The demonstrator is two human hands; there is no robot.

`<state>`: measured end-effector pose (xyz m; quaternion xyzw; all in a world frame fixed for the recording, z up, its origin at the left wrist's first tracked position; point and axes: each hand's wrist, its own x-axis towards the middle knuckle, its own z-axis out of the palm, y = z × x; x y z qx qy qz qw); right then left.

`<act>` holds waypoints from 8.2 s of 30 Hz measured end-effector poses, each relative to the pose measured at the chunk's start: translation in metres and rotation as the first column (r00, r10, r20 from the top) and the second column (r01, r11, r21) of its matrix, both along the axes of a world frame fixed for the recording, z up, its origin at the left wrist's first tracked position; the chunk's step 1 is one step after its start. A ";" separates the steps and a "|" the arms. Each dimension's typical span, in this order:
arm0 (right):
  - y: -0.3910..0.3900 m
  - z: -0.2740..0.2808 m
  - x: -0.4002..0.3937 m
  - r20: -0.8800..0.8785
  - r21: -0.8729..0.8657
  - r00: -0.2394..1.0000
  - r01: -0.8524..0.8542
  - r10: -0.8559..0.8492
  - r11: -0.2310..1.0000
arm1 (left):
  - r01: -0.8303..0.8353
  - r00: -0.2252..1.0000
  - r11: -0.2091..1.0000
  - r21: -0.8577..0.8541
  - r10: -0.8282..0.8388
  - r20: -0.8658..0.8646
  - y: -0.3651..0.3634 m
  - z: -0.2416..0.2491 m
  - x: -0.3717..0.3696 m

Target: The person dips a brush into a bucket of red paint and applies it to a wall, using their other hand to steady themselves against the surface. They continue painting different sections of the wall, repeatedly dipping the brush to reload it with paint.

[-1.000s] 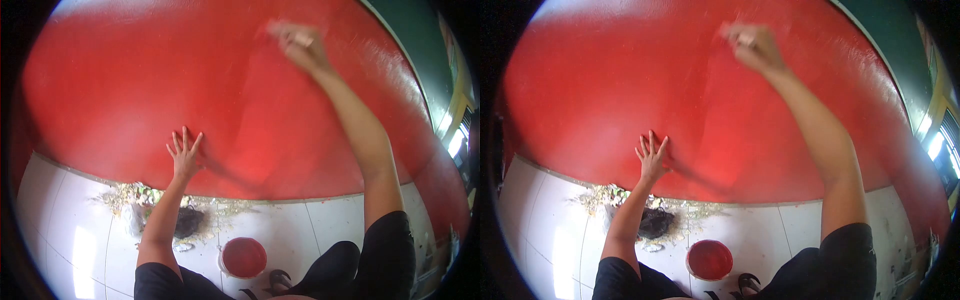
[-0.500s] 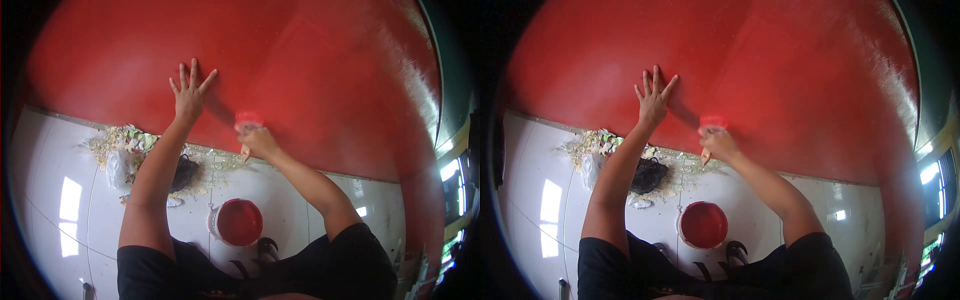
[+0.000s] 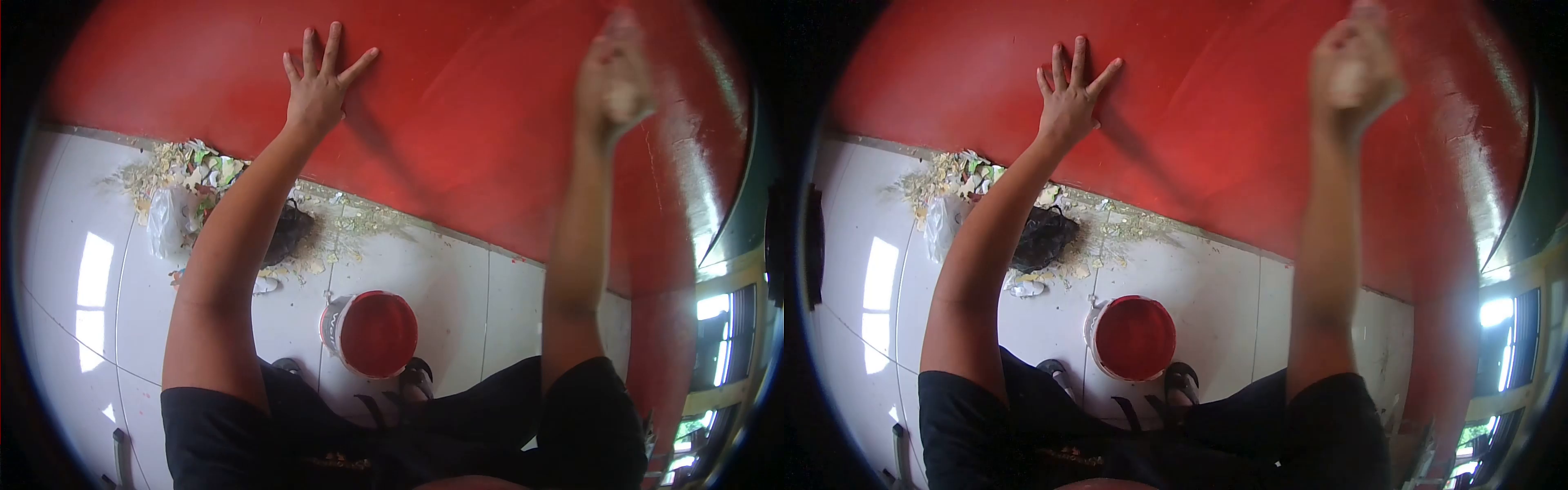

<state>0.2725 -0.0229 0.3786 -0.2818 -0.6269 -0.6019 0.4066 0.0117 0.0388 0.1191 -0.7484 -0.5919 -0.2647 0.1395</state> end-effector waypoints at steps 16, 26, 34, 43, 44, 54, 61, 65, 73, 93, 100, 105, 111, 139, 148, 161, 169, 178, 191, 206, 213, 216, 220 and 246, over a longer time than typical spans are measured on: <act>-0.008 -0.153 -0.022 -0.130 -0.840 0.976 -0.202 0.176 0.503 | -0.019 1.000 1.000 0.008 0.019 -0.019 0.003 0.000 -0.001; -0.010 -0.228 -0.017 0.174 -0.513 0.974 0.218 -0.148 0.830 | 0.017 0.998 0.994 -0.104 -0.024 -0.066 -0.010 0.019 -0.007; -0.105 -0.369 0.035 0.168 -0.982 0.980 0.157 0.107 0.104 | 0.028 0.994 0.993 -0.111 -0.040 -0.102 -0.010 0.020 -0.006; -0.190 -0.234 0.166 0.245 -0.957 0.969 0.235 -0.040 -0.171 | 0.084 0.993 0.996 0.040 -0.081 -0.082 -0.024 -0.017 -0.017; -0.196 -0.236 0.178 0.221 -0.965 0.975 0.212 -0.039 -0.155 | 0.025 0.978 0.998 -0.050 -0.035 -0.205 -0.035 -0.019 -0.017; -0.218 -0.297 0.214 -0.098 -0.949 0.989 -0.127 -0.113 -0.290 | -0.225 0.823 0.076 -0.971 -0.519 -0.231 -0.101 -0.081 -0.047; -0.237 -0.317 0.251 -0.015 -0.935 0.982 -0.081 -0.189 -0.346 | -0.361 0.872 0.393 -0.846 -0.178 -0.455 -0.139 -0.085 -0.067; -0.248 -0.332 0.280 0.091 -0.912 0.967 -0.014 -0.236 -0.410 | -0.311 0.916 0.455 -0.835 -0.091 -0.391 -0.118 -0.113 -0.085; -0.244 -0.353 0.287 0.158 -0.874 0.919 -0.040 -0.362 -0.484 | -0.362 0.927 0.418 -0.833 0.071 -0.368 -0.073 -0.129 -0.121; -0.318 -0.365 0.283 0.054 -0.822 0.854 -0.256 -0.517 -0.509 | -0.253 0.968 0.755 -0.605 0.192 -0.164 0.002 -0.231 -0.213; -0.330 -0.347 0.264 0.157 -0.785 0.802 -0.253 -0.576 -0.566 | -0.447 0.893 0.566 -0.693 0.329 -0.307 0.005 -0.235 -0.226; -0.347 -0.356 0.269 0.034 -0.809 0.834 -0.301 -0.551 -0.504 | -0.487 0.869 0.515 -0.706 0.366 -0.332 -0.008 -0.232 -0.230; -0.344 -0.332 0.253 0.123 -0.798 0.870 -0.199 -0.478 -0.568 | -0.457 0.889 0.430 -0.778 0.253 -0.382 0.002 -0.270 -0.269; -0.162 -0.385 0.194 -0.053 -0.990 0.965 -0.017 0.256 -0.143 | 0.142 0.910 0.441 -0.886 -0.410 -0.059 -0.184 0.006 -0.052; -0.043 -0.447 0.173 -0.267 -0.961 0.954 -0.275 0.134 0.042 | 0.209 0.937 0.349 -0.914 -0.339 0.084 -0.246 -0.024 -0.098; -0.071 -0.245 0.175 -0.150 -0.379 0.914 -0.405 0.377 0.832 | -0.020 1.000 0.184 -0.983 0.017 -0.017 -0.303 -0.042 -0.182; -0.099 -0.491 0.189 0.221 -0.962 0.918 0.149 0.329 0.230 | -0.040 0.999 0.160 -0.986 0.005 -0.040 -0.305 -0.038 -0.180; -0.086 -0.495 0.164 -0.005 -0.997 0.958 -0.026 0.287 0.069 | -0.090 0.996 0.130 -0.987 0.020 -0.088 -0.307 -0.036 -0.188; -0.037 -0.364 0.127 -0.283 -0.946 0.959 -0.275 0.025 -0.169 | -0.169 0.984 0.013 -0.986 -0.050 -0.170 -0.305 -0.051 -0.217; -0.076 -0.264 0.180 0.247 -0.568 0.969 0.156 -0.014 0.808 | -0.103 0.985 0.091 -0.991 -0.129 -0.114 -0.259 -0.061 -0.184; -0.116 -0.426 0.205 0.279 -0.937 0.943 0.226 0.180 0.267 | -0.163 0.974 0.028 -0.986 -0.156 -0.166 -0.275 -0.071 -0.207; -0.114 -0.452 0.208 0.252 -0.968 0.938 0.249 0.237 0.044 | -0.162 0.976 0.012 -0.987 -0.145 -0.162 -0.281 -0.075 -0.211; -0.085 -0.451 0.213 0.131 -0.989 0.976 0.142 0.174 -0.052 | -0.135 0.985 0.005 -0.991 -0.111 -0.135 -0.284 -0.077 -0.216; -0.147 -0.371 0.258 0.174 -0.918 0.980 0.197 -0.099 0.344 | 0.070 0.991 -0.097 -0.993 -0.103 0.080 -0.248 -0.068 -0.127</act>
